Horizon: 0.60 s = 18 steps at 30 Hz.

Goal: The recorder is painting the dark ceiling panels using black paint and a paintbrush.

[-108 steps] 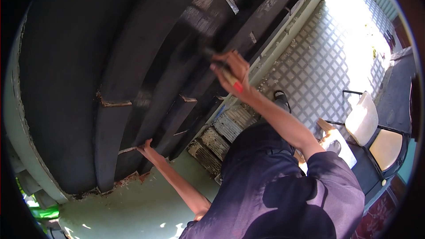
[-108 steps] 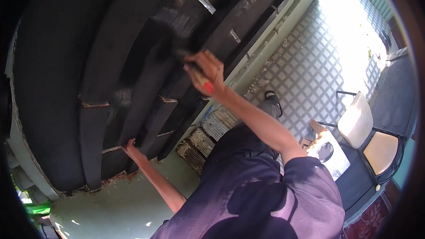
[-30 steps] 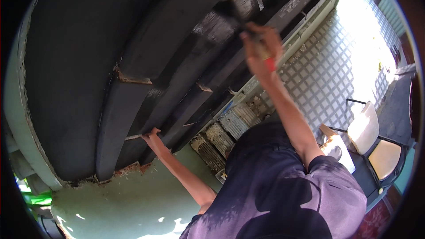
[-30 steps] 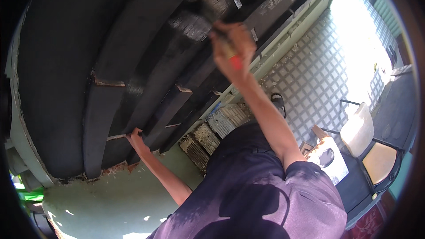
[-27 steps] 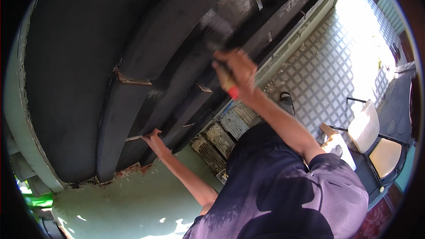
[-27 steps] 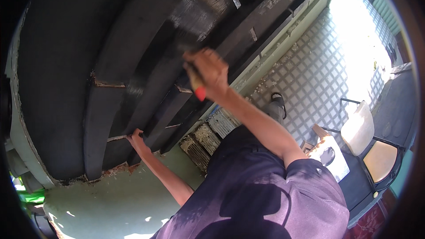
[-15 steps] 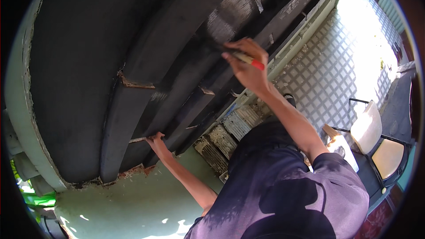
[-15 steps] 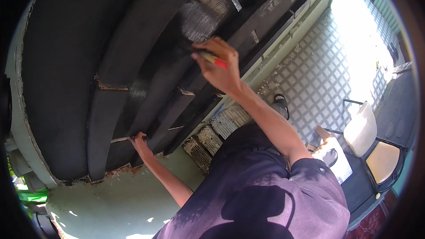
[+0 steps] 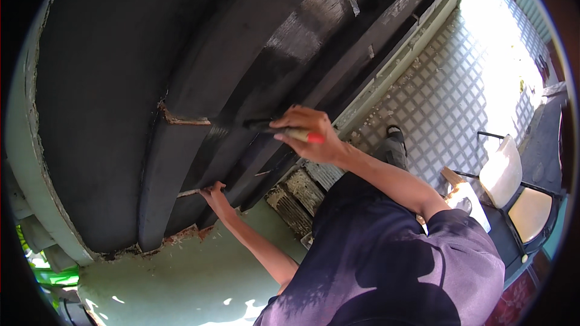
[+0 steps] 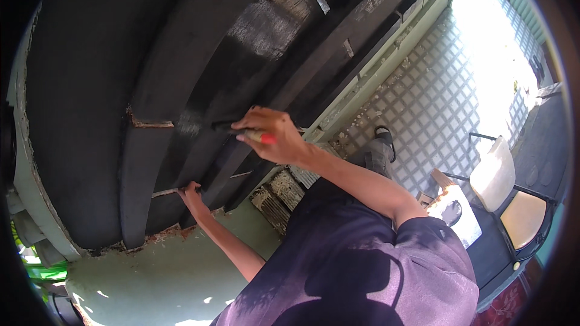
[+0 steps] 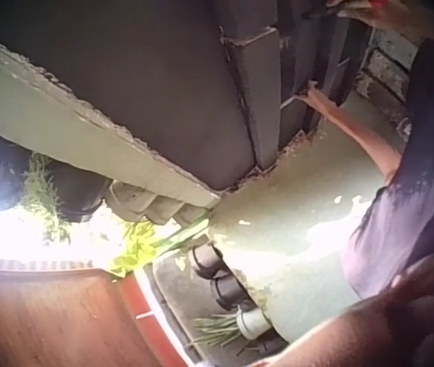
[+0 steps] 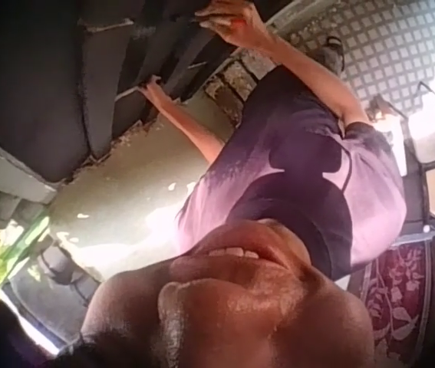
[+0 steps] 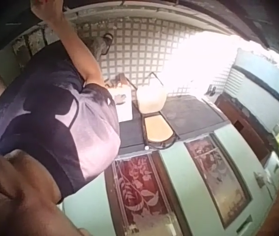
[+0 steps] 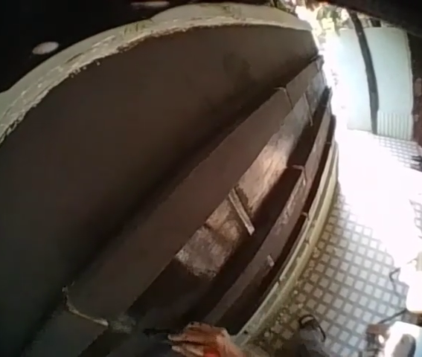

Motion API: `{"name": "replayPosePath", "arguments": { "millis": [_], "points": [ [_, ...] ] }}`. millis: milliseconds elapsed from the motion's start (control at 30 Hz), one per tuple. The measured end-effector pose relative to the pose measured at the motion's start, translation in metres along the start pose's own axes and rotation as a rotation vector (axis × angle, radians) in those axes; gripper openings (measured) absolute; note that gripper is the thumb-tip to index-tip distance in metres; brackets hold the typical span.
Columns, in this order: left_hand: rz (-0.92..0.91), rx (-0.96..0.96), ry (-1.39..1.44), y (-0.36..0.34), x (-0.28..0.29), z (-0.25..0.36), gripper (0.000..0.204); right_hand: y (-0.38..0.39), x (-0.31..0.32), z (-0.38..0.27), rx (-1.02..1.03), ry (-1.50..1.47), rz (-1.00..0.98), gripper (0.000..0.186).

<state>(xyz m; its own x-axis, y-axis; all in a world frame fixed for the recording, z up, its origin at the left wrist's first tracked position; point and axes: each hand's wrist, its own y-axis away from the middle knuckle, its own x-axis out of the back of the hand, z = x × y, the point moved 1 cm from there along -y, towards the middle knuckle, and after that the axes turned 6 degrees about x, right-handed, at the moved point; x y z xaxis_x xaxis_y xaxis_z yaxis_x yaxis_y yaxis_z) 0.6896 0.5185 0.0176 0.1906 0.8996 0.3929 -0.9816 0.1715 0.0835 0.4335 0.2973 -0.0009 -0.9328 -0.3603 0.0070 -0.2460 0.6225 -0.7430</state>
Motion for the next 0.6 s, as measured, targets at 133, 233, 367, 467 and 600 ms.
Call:
{"name": "replayPosePath", "arguments": {
  "millis": [133, 233, 367, 467, 600],
  "points": [
    [0.011, -0.015, -0.025, 0.01, -0.008, 0.009, 0.07, -0.024, 0.04, 0.027, -0.18, -0.032, 0.351, 0.02],
    [-0.002, -0.003, -0.01, 0.012, -0.008, 0.01, 0.069, -0.033, 0.074, 0.055, -0.233, 0.083, 0.69, 0.019],
    [0.01, -0.047, -0.004, 0.003, -0.007, 0.003, 0.069, -0.033, 0.117, 0.072, -0.161, 0.256, 0.864, 0.021],
    [0.005, -0.051, 0.0, -0.002, -0.003, -0.002, 0.069, -0.035, 0.119, 0.065, -0.263, 0.034, 1.009, 0.02],
    [0.021, -0.037, -0.065, 0.003, -0.006, 0.004, 0.069, -0.027, 0.106, 0.076, -0.254, 0.188, 1.021, 0.021]
  ]
}}
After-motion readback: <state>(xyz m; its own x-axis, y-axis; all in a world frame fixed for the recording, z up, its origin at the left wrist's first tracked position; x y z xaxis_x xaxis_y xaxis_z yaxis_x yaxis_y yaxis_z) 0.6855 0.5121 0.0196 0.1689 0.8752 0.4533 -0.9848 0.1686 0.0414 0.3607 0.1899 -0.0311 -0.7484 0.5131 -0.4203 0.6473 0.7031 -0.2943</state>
